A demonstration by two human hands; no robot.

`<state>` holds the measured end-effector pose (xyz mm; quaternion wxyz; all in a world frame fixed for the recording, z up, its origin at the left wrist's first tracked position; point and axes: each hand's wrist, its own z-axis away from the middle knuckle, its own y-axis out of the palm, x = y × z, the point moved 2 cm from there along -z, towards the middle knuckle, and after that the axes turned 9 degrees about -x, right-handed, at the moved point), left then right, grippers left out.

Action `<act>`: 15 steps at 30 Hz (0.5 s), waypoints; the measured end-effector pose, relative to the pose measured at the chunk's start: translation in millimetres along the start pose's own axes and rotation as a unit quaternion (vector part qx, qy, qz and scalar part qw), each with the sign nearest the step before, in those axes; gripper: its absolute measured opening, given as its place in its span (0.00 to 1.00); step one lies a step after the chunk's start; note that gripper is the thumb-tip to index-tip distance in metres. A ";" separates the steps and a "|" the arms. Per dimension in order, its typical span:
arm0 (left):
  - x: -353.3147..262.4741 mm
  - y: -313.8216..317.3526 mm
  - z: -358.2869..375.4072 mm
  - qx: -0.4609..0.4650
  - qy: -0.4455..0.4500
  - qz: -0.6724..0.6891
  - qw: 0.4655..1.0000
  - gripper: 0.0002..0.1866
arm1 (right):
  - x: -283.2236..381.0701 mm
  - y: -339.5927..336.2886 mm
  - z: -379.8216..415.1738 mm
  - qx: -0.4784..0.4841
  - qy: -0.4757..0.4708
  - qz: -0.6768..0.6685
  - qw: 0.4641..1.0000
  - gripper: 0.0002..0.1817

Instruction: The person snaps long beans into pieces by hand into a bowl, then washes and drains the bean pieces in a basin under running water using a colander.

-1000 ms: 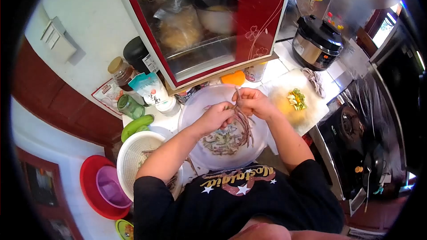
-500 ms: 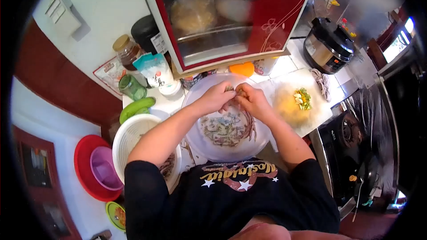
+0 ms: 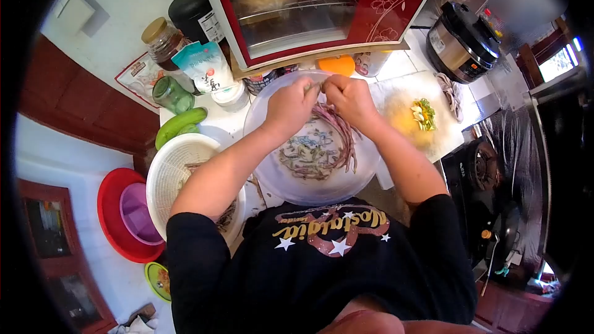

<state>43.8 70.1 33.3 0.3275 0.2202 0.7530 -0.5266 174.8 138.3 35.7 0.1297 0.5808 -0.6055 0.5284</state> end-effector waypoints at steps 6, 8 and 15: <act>32.8 -47.9 -27.7 -0.174 -0.171 0.381 0.892 0.07 | -2.7 4.8 41.4 0.336 0.065 -0.059 0.938 0.09; 45.7 -59.7 -27.7 -0.179 -0.175 0.393 0.885 0.06 | -27.4 2.9 57.0 0.411 -0.097 0.060 0.905 0.13; 35.1 -50.8 8.6 0.016 -0.249 0.475 0.844 0.04 | -85.3 4.2 57.5 0.408 -0.287 0.393 0.772 0.09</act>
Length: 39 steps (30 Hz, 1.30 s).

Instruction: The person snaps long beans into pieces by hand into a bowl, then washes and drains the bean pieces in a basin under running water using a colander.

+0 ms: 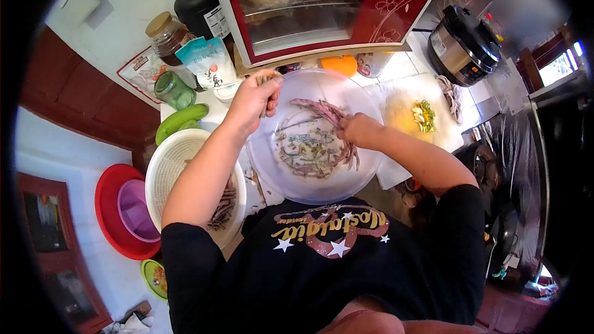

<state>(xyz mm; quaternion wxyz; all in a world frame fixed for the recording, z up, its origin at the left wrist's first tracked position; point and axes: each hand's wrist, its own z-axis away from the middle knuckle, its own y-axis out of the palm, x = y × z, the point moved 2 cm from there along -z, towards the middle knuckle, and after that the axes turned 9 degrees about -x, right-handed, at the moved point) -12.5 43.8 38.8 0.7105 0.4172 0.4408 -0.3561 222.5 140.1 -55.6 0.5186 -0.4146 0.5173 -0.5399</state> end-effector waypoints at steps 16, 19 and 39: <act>27.7 33.0 9.6 0.111 0.006 -0.150 0.982 0.09 | -29.1 -114.8 8.5 -0.179 0.204 -0.700 0.661 0.04; 32.6 43.0 6.0 0.150 0.021 -0.200 0.968 0.09 | -26.3 -115.3 6.3 -0.195 0.190 -0.704 0.656 0.04; 40.8 47.6 -3.6 0.180 -0.114 0.018 0.977 0.07 | 19.8 -97.7 3.9 -0.068 0.263 -0.742 0.612 0.13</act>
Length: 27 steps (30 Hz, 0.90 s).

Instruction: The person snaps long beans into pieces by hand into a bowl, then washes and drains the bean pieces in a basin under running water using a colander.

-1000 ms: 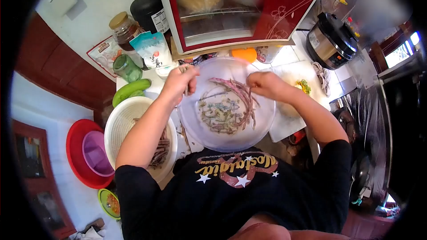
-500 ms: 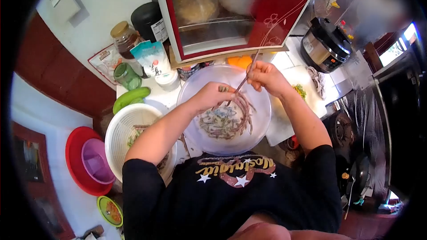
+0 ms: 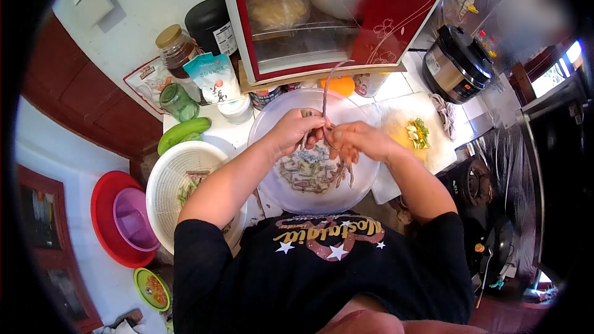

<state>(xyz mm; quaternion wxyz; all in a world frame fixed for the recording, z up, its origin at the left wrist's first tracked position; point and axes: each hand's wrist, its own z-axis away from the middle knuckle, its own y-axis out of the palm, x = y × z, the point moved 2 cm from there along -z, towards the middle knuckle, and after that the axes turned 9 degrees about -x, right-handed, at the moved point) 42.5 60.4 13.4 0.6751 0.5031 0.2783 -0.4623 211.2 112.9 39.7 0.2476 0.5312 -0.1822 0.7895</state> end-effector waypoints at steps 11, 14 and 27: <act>6.8 6.4 -3.9 -0.076 0.063 0.087 0.991 0.07 | -33.3 23.1 -4.3 -0.194 -0.158 0.173 0.953 0.07; 8.3 5.8 -6.5 -0.058 0.037 0.168 0.983 0.09 | -28.9 37.3 9.4 -0.210 -0.448 0.433 0.754 0.08; 2.8 -1.6 16.6 -0.088 0.179 -0.205 0.958 0.08 | 0.4 -29.0 -29.4 -0.131 -0.140 -0.298 0.935 0.07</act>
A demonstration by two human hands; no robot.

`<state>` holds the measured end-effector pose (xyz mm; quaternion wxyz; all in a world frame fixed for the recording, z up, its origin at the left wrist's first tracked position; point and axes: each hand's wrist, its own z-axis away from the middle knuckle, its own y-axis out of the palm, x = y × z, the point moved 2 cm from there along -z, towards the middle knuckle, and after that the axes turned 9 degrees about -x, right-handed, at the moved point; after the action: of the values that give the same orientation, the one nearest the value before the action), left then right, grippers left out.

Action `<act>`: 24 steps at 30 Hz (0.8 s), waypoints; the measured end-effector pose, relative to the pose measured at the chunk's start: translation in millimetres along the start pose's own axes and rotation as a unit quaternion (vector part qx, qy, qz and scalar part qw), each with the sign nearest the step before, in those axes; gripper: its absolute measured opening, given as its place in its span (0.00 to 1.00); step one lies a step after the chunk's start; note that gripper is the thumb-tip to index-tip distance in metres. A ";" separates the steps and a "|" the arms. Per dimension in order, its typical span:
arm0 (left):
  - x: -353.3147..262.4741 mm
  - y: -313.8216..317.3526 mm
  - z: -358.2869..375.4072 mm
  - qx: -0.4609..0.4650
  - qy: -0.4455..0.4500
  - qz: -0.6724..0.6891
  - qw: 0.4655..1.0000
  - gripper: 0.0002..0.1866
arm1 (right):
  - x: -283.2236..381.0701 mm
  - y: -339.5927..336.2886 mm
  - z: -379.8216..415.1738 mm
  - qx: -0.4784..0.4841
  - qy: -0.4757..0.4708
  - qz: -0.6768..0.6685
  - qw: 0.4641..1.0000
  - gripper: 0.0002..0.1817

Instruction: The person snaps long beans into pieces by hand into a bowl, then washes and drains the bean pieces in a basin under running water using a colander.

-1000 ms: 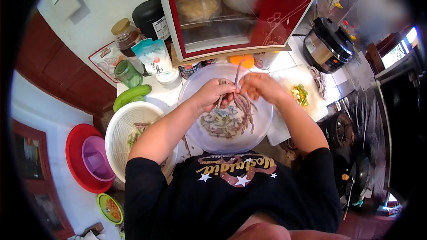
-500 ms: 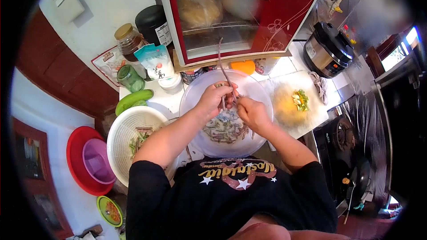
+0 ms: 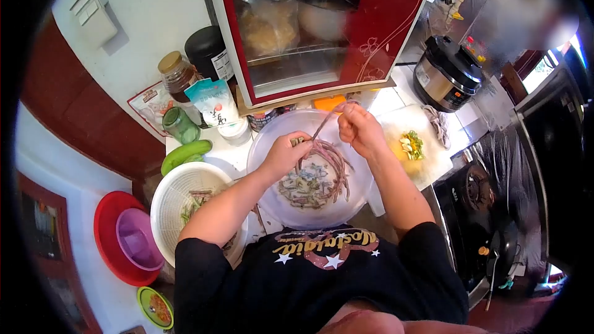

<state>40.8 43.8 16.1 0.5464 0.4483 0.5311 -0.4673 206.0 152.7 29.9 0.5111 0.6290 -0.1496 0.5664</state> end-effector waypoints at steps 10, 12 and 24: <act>27.9 -15.9 -24.4 -0.192 0.011 -0.106 0.975 0.07 | -8.3 17.5 15.4 -0.082 -0.152 -0.018 0.985 0.05; 38.6 -33.9 -34.0 -0.165 -0.038 -0.046 0.984 0.07 | -4.6 20.7 24.6 -0.071 -0.181 -0.026 0.981 0.04; -5.9 10.4 -19.1 0.105 -0.059 0.004 0.993 0.08 | -21.2 8.4 11.8 -0.017 -0.043 -0.051 0.998 0.05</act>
<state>47.9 64.5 21.2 0.5285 0.4772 0.4441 -0.5438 199.5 131.2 17.4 0.5432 0.6505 -0.1486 0.5095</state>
